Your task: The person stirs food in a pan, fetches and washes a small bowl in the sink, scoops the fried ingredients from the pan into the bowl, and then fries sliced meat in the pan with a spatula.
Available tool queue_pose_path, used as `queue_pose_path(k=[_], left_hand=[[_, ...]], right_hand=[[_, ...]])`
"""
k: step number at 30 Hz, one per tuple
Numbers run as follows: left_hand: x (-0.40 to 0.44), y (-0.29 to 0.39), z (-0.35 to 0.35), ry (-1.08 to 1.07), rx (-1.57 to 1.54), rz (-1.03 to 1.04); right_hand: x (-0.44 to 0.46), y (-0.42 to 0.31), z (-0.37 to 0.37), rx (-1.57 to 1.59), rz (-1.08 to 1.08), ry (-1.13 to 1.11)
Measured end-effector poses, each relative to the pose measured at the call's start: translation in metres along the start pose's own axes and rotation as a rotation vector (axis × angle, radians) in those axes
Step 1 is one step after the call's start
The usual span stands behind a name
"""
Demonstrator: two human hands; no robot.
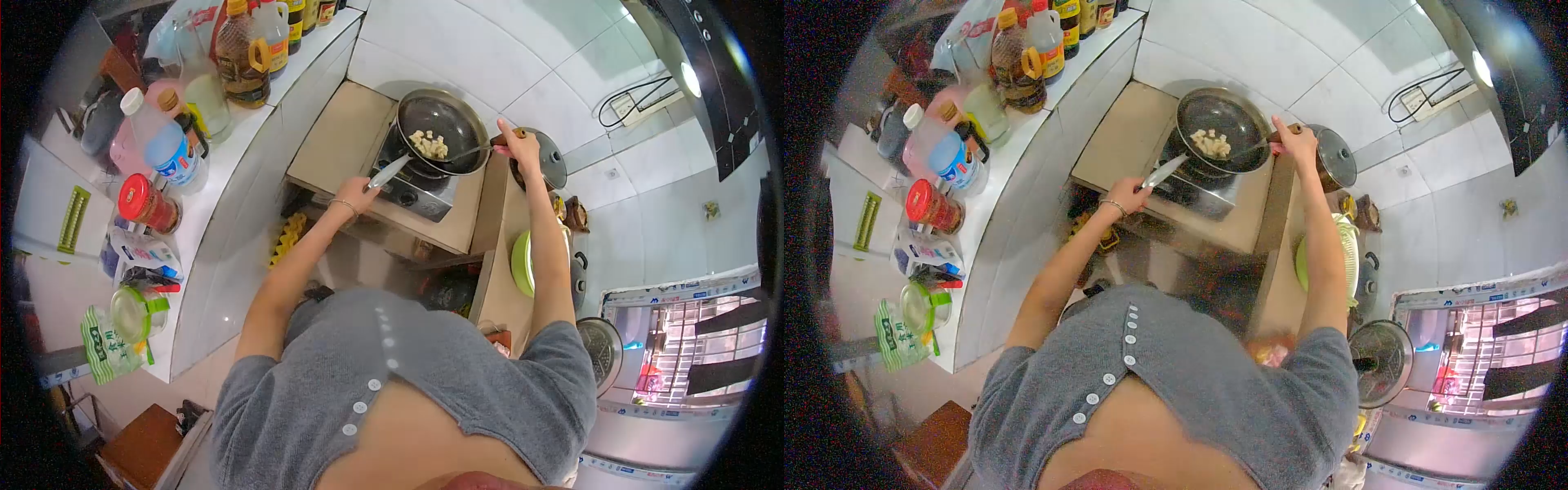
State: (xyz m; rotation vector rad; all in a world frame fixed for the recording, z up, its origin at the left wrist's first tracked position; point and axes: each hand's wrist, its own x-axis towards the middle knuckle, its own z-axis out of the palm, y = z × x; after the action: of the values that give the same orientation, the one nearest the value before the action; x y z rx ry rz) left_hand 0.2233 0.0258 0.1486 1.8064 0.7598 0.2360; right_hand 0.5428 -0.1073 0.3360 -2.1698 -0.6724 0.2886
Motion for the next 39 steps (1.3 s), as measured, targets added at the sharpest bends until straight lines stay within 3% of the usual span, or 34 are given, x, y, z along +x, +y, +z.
queue_pose_path(k=[4,6,10,13,14,21,25,27,28,33,38,39], left_hand=[[-0.008,-0.006,-0.006,-0.006,0.005,0.022],[-0.023,0.008,-0.013,-0.027,-0.03,0.012],[-0.015,-0.022,-0.004,-0.005,-0.093,0.082],[-0.021,-0.037,-0.004,-0.011,-0.09,0.14],[-0.023,-0.039,-0.004,-0.034,-0.122,0.128],[-0.057,-0.022,-0.01,-0.1,-0.355,0.062],[-0.062,-0.022,-0.003,-0.037,-0.356,0.102],[-0.064,-0.018,-0.002,-0.034,-0.376,0.067],[-0.063,-0.019,0.0,-0.023,-0.375,0.068],[-0.06,-0.022,0.01,-0.023,-0.368,0.024],[-0.062,-0.012,0.014,-0.002,-0.395,-0.051],[-0.063,-0.01,0.017,-0.001,-0.43,-0.063]], right_hand=[[-0.009,0.004,0.026,0.081,0.075,0.036],[-0.008,0.016,0.048,0.416,0.05,0.111],[-0.007,0.019,0.055,0.631,0.026,0.246],[-0.008,0.011,0.027,0.544,-0.062,0.18],[-0.011,0.0,0.013,0.336,0.047,0.171],[-0.015,0.013,-0.025,0.122,0.157,0.184],[-0.004,0.041,-0.014,0.197,0.232,0.197],[0.011,0.06,0.007,0.474,0.111,0.216],[0.012,0.06,0.019,0.525,0.17,0.21],[0.04,0.061,0.021,0.644,0.05,0.152],[0.053,0.031,-0.01,0.39,0.02,0.11],[0.063,0.035,-0.006,0.148,-0.037,0.136]])
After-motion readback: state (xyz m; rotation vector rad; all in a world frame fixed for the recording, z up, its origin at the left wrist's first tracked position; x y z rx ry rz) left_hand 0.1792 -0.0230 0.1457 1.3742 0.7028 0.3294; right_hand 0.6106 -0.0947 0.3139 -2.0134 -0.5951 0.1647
